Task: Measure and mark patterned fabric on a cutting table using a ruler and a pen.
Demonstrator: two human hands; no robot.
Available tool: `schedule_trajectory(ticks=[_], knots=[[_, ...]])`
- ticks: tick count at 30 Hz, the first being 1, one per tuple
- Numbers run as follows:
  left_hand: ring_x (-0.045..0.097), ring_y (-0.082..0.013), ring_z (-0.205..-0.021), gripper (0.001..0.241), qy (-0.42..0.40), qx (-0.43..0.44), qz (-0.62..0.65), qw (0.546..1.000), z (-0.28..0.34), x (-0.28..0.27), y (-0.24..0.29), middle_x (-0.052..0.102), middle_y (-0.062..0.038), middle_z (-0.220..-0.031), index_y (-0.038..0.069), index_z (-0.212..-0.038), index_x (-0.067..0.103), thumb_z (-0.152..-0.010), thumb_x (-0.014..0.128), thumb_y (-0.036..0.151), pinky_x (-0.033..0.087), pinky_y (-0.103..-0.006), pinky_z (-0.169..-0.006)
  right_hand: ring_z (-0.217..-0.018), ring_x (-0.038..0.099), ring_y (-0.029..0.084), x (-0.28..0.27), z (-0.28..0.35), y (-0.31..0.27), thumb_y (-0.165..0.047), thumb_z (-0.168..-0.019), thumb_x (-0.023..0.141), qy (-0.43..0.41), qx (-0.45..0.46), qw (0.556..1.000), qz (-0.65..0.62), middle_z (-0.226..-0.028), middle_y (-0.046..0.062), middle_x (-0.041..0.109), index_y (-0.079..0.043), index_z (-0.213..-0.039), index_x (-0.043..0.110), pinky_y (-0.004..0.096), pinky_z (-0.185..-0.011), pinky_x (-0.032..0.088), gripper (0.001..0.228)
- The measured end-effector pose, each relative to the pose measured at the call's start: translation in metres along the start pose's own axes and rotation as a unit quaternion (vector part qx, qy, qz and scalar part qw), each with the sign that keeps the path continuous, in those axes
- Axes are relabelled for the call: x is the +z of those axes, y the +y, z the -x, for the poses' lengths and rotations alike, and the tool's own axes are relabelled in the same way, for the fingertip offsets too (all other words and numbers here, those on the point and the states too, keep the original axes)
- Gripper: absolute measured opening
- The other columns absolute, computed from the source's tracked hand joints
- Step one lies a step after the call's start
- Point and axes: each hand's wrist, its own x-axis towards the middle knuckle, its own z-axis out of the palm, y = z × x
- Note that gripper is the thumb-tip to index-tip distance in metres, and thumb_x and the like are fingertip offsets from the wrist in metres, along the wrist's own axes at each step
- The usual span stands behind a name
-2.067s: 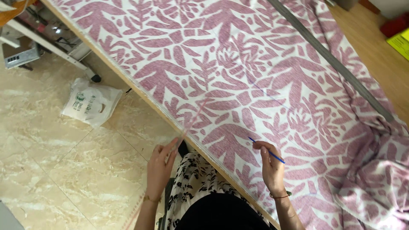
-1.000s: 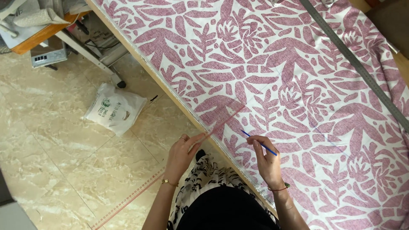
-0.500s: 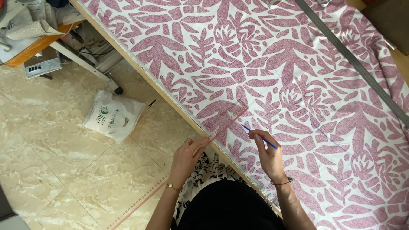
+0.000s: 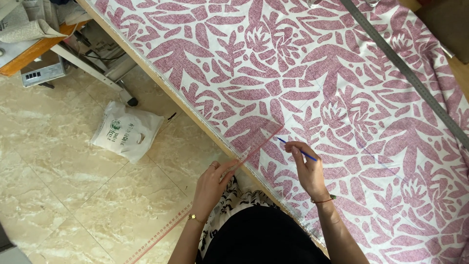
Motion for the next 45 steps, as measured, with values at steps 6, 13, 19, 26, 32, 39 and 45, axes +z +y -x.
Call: schedule_trajectory(ticks=[6, 13, 19, 26, 32, 39, 45], knots=[[0.061, -0.0245, -0.062, 0.034, 0.038, 0.039, -0.002, 0.999, 0.002, 0.000, 0.002, 0.059, -0.009, -0.080, 0.023, -0.126, 0.070, -0.093, 0.071, 0.020, 0.052, -0.0407, -0.057, -0.100, 0.074, 0.023, 0.001, -0.017, 0.031, -0.010, -0.109, 0.046, 0.004, -0.037, 0.999, 0.002, -0.107, 0.016, 0.075, 0.001, -0.116, 0.068, 0.037, -0.083, 0.063, 0.026], [0.062, -0.0258, -0.064, 0.032, 0.056, 0.069, -0.006, 0.996, 0.002, 0.001, 0.002, 0.060, -0.009, -0.081, 0.024, -0.123, 0.071, -0.092, 0.072, 0.020, 0.052, -0.0413, -0.058, -0.092, 0.077, 0.026, -0.006, -0.058, 0.048, -0.007, -0.113, 0.036, 0.046, -0.088, 0.995, 0.016, -0.101, 0.020, 0.074, 0.004, -0.113, 0.066, 0.038, -0.079, 0.062, 0.032], [0.063, -0.0263, -0.065, 0.032, 0.040, 0.049, -0.036, 0.997, 0.001, 0.000, 0.006, 0.060, -0.009, -0.081, 0.025, -0.124, 0.070, -0.092, 0.071, 0.023, 0.053, -0.0420, -0.059, -0.089, 0.078, 0.025, 0.001, -0.077, 0.055, -0.015, -0.112, 0.040, 0.071, -0.048, 0.994, 0.061, -0.097, 0.019, 0.076, 0.004, -0.111, 0.068, 0.037, -0.073, 0.063, 0.034], [0.063, -0.0272, -0.066, 0.033, 0.041, 0.040, -0.044, 0.997, 0.002, -0.001, 0.008, 0.060, -0.009, -0.082, 0.026, -0.126, 0.070, -0.093, 0.070, 0.024, 0.053, -0.0429, -0.061, -0.089, 0.078, 0.026, 0.002, -0.072, 0.041, -0.015, -0.112, 0.042, 0.058, -0.065, 0.994, 0.064, -0.096, 0.019, 0.077, 0.004, -0.107, 0.067, 0.038, -0.074, 0.065, 0.032], [0.063, -0.0262, -0.066, 0.031, 0.023, 0.019, -0.042, 0.999, 0.001, -0.002, 0.011, 0.060, -0.009, -0.081, 0.025, -0.124, 0.071, -0.093, 0.069, 0.026, 0.053, -0.0426, -0.060, -0.086, 0.078, 0.025, 0.008, -0.080, 0.052, -0.015, -0.112, 0.037, 0.045, -0.037, 0.993, 0.100, -0.096, 0.017, 0.076, 0.002, -0.104, 0.065, 0.037, -0.068, 0.064, 0.034], [0.064, -0.0279, -0.067, 0.029, 0.031, 0.016, -0.052, 0.998, 0.002, -0.002, 0.014, 0.062, -0.010, -0.084, 0.026, -0.122, 0.071, -0.093, 0.070, 0.027, 0.053, -0.0434, -0.061, -0.084, 0.079, 0.025, 0.006, -0.076, 0.038, -0.015, -0.112, 0.038, 0.057, -0.034, 0.992, 0.103, -0.092, 0.016, 0.077, 0.001, -0.104, 0.064, 0.037, -0.068, 0.064, 0.032], [0.065, -0.0326, -0.071, 0.031, 0.039, 0.025, -0.048, 0.998, 0.002, -0.002, 0.014, 0.062, -0.013, -0.088, 0.024, -0.123, 0.071, -0.092, 0.069, 0.026, 0.053, -0.0460, -0.062, -0.082, 0.079, 0.025, 0.010, -0.075, 0.046, -0.015, -0.110, 0.041, 0.048, -0.037, 0.992, 0.107, -0.093, 0.016, 0.077, 0.002, -0.104, 0.064, 0.036, -0.062, 0.064, 0.030]])
